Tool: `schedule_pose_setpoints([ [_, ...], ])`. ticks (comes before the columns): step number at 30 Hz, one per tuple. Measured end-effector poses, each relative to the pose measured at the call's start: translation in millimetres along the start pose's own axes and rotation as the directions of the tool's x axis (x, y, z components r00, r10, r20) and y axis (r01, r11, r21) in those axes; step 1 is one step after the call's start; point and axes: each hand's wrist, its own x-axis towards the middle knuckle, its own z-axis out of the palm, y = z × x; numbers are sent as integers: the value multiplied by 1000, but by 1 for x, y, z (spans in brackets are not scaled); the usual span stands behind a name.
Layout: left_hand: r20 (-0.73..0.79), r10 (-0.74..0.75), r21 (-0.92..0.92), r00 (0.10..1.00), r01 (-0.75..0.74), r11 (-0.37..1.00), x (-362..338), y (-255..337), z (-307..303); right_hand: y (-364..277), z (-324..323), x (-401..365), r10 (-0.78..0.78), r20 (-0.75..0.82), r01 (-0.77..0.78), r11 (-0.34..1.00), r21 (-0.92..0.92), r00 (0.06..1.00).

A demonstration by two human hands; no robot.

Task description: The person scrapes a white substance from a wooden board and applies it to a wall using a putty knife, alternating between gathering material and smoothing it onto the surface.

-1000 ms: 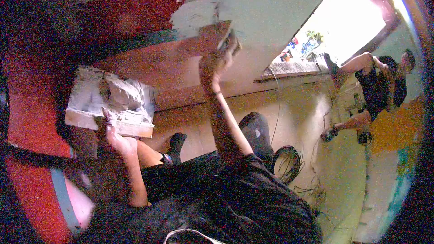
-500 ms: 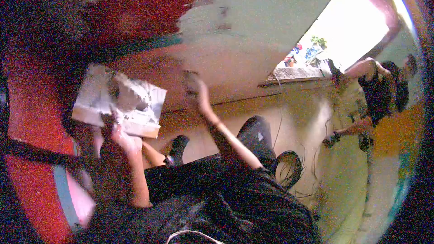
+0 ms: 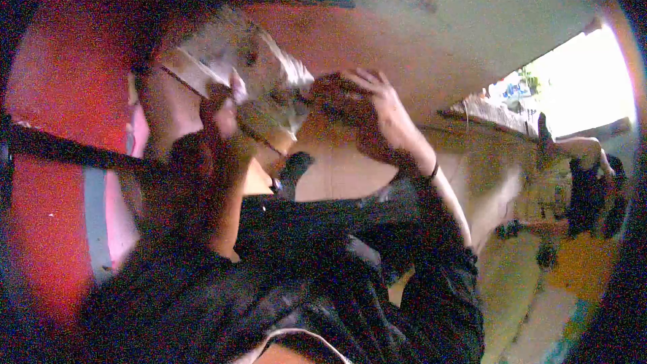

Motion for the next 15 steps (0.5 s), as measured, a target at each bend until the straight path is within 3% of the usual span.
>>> schedule_pose_setpoints([
  [2, -64, -265, 194, 962, 272, 942, -29, 55, 32, 0, 15, 1, 113, 29, -115, 991, 72, 993],
  [3, -67, -28, 493, 997, 58, 868, -26, 46, 27, 12, 38, -7, 94, 4, -94, 995, 14, 996],
  [4, -11, 200, 742, 980, -126, 659, -16, 18, 11, 20, 57, -13, 79, -24, -80, 996, -42, 997],
  [5, 209, 421, 859, 883, -371, 352, 12, -53, -30, 6, 54, -3, 90, -31, -89, 996, 22, 996],
  [6, 407, 598, 877, 691, -479, -43, 41, -122, -70, -8, 49, 3, 107, -28, -104, 991, 88, 994],
  [7, 56, 499, 960, 865, -183, 210, 27, -78, -36, -11, 51, 5, 114, -38, -111, 991, 69, 993],
  [8, 296, 737, 892, 608, -452, 14, 73, -182, -91, -10, 49, 9, 103, -49, -99, 993, 67, 994],
  [9, 138, 603, 902, 786, -351, 250, 47, -121, -54, -9, 47, 8, 107, -13, -107, 993, 52, 994],
  [10, -30, 424, 882, 905, -176, 437, 20, -57, -15, -10, 46, 1, 130, 39, -132, 990, 44, 991],
  [11, -138, 247, 464, 959, -158, 871, 4, -29, 5, -9, 43, 1, 140, 42, -144, 982, 123, 989],
  [12, -135, 268, 956, 954, 55, 287, 25, -63, -12, -10, 41, -2, 191, 80, -201, 969, 143, 978],
  [13, -178, -88, 787, 980, 196, 585, 3, -8, 4, -10, 40, -4, 140, 72, -149, 979, 142, 988],
  [14, -77, -46, 875, 996, 90, 476, 18, -50, -15, -7, 38, -9, 81, 54, -88, 987, 137, 995],
  [15, -213, -72, 869, 974, 223, 442, 23, -54, -10, -4, 41, -17, 116, 68, -125, 982, 141, 991],
])
